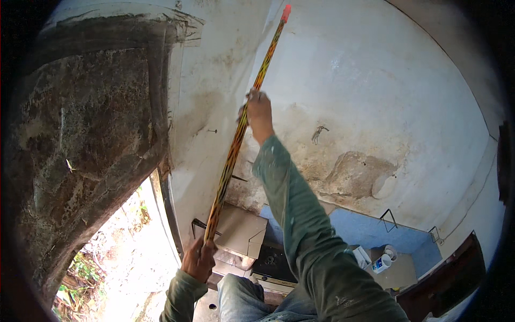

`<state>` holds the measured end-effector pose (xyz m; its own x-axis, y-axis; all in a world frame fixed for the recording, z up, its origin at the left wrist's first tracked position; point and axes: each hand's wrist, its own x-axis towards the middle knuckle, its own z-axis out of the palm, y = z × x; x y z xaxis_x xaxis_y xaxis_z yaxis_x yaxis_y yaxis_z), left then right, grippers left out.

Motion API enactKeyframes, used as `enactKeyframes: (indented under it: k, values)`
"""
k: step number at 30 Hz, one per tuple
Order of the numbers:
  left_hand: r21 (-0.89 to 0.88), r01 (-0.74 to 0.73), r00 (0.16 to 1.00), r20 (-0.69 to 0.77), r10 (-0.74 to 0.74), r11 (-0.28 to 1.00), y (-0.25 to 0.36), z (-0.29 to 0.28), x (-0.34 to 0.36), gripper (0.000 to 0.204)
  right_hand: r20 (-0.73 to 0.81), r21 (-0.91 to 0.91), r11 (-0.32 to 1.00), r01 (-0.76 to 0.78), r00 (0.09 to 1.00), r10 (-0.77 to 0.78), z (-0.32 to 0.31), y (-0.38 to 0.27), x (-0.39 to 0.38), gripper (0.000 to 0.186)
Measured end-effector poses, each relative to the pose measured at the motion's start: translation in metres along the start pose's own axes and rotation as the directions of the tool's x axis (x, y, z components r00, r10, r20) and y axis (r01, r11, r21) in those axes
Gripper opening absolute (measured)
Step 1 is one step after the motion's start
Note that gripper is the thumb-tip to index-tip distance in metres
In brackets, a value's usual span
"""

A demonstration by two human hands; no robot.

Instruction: Painting a stained ceiling using a white paint roller attached to a long extension pole.

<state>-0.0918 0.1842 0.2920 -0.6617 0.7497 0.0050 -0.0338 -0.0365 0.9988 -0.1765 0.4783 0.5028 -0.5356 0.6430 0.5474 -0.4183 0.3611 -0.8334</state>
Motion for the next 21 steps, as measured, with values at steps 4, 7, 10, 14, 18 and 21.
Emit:
enactKeyframes:
  k: [4, 7, 10, 14, 18, 21]
  values:
    - [-0.039, -0.021, 1.0, 0.02, 0.021, 0.999, -0.065, -0.002, -0.023, 0.041, 0.024, -0.018, 0.999, -0.047, 0.999, 0.047, -0.006, 0.035, -0.059, 0.029]
    - [-0.064, 0.15, 0.989, 0.009, -0.15, 0.987, -0.099, -0.001, -0.044, 0.043, 0.045, -0.009, 0.998, -0.068, 0.997, 0.068, -0.012, 0.061, -0.094, 0.028]
    - [-0.069, 0.184, 0.983, -0.017, -0.185, 0.981, -0.138, -0.001, -0.062, 0.045, 0.056, 0.027, 0.996, -0.083, 0.995, 0.082, -0.018, 0.089, -0.126, 0.027]
    - [0.429, -0.347, 0.845, -0.243, 0.476, 0.834, -0.215, 0.007, -0.106, 0.034, 0.047, 0.022, 0.978, -0.206, 0.978, 0.205, -0.008, 0.101, -0.184, 0.035]
    - [0.343, 0.144, 0.931, -0.364, -0.01, 0.928, -0.186, 0.012, -0.17, 0.028, 0.14, 0.149, 0.962, -0.229, 0.968, 0.209, -0.003, 0.085, -0.256, 0.032]
    - [0.593, 0.104, 0.919, -0.364, 0.151, 0.798, -0.235, 0.007, -0.191, 0.03, 0.171, 0.192, 0.898, -0.396, 0.915, 0.367, -0.02, 0.075, -0.286, 0.03]
